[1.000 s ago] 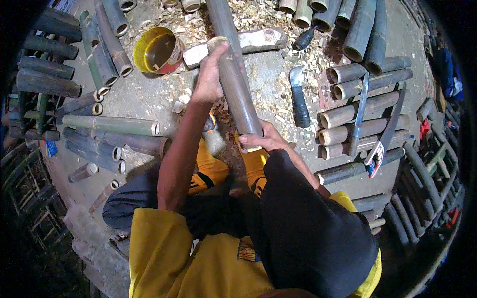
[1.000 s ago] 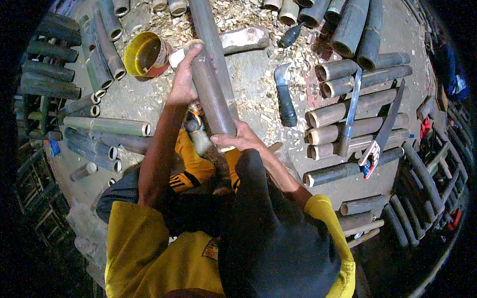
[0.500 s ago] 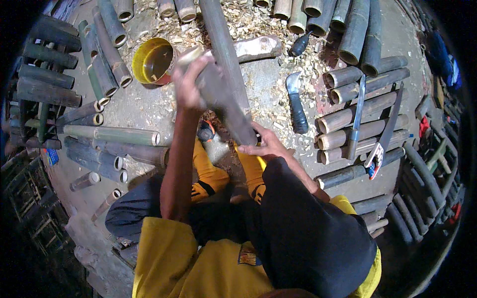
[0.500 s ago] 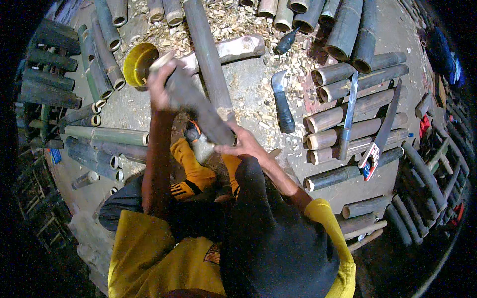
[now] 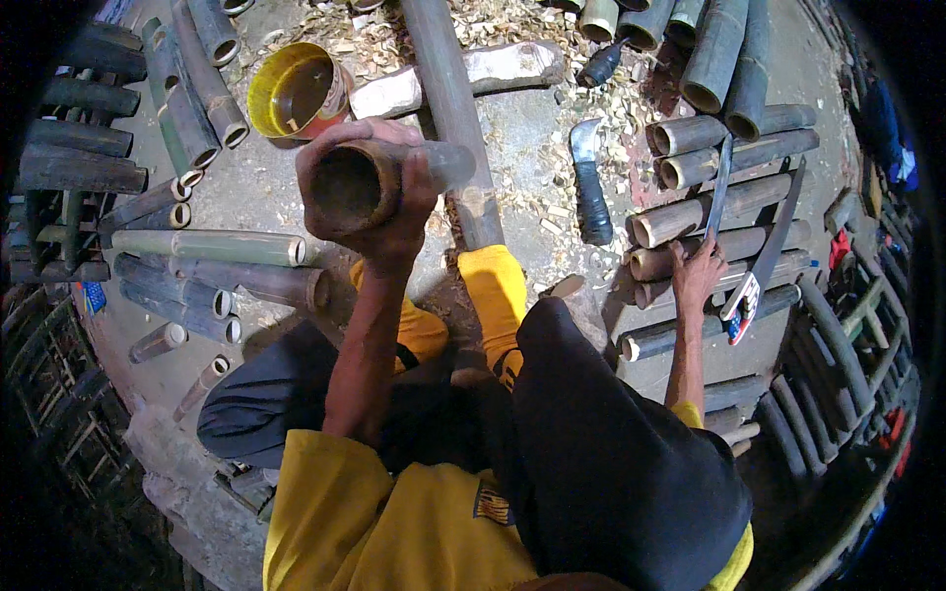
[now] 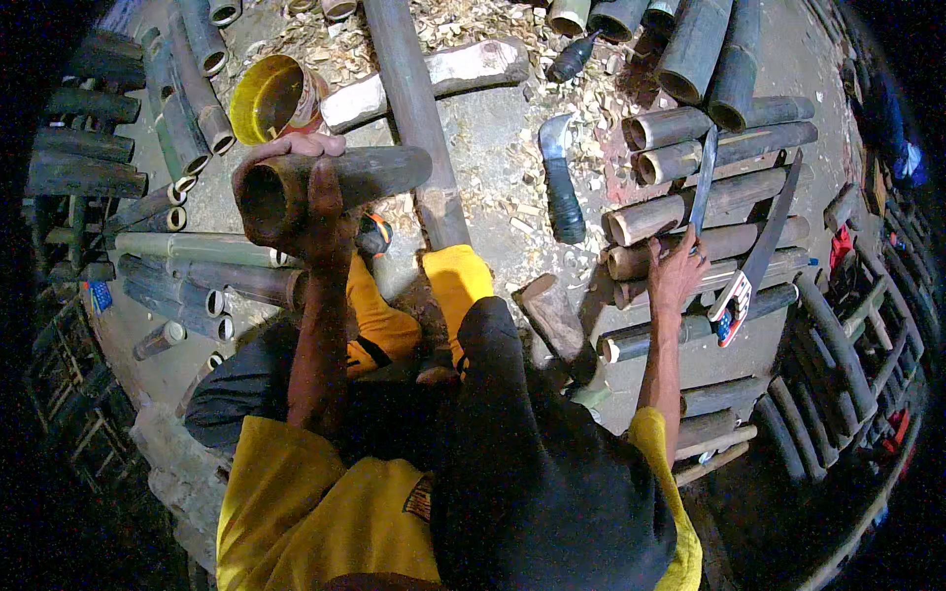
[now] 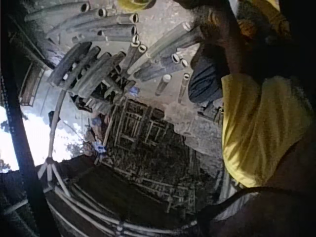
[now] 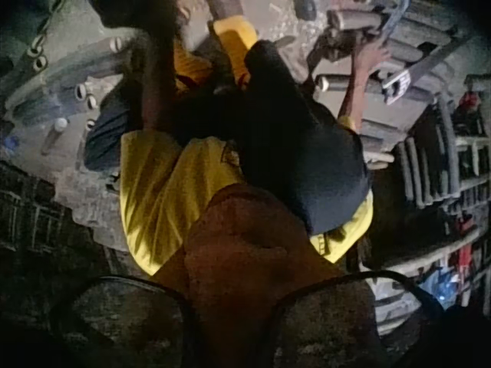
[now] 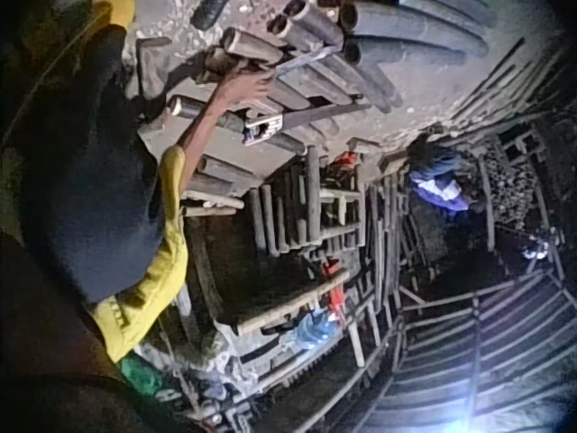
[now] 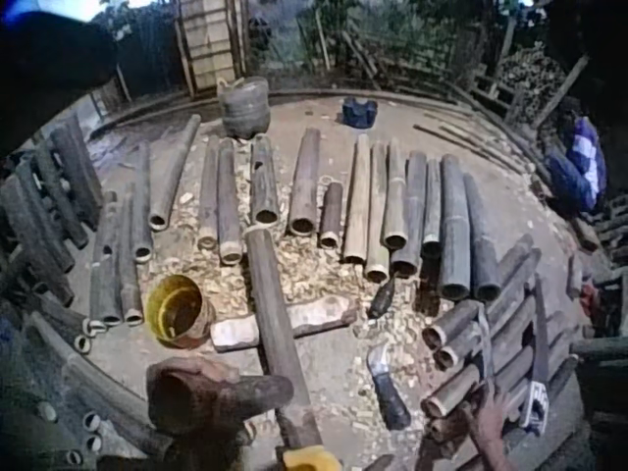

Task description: The person cuts bamboo pieces using a large knife and measures them with a tape measure.

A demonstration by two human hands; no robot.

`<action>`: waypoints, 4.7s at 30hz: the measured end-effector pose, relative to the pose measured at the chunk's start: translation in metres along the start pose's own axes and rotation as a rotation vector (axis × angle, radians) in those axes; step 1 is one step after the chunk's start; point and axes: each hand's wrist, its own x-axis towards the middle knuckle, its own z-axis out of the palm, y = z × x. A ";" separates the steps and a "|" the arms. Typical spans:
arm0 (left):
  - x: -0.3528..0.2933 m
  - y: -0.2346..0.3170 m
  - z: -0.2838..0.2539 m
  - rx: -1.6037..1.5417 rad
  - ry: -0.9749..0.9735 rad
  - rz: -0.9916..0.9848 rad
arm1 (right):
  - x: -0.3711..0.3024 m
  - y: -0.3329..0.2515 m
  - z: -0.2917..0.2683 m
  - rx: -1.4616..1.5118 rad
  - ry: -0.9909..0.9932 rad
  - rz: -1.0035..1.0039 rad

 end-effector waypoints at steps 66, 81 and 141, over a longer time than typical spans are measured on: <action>-0.032 -0.008 0.010 -0.042 -0.288 0.170 | 0.157 -0.160 -0.058 0.082 -0.505 -1.202; -0.038 -0.015 -0.010 0.039 -0.370 0.102 | 0.111 -0.131 -0.061 -0.052 -0.407 -1.119; -0.084 -0.090 -0.330 1.196 -1.366 0.008 | -0.036 -0.125 -0.043 0.951 -0.188 -0.230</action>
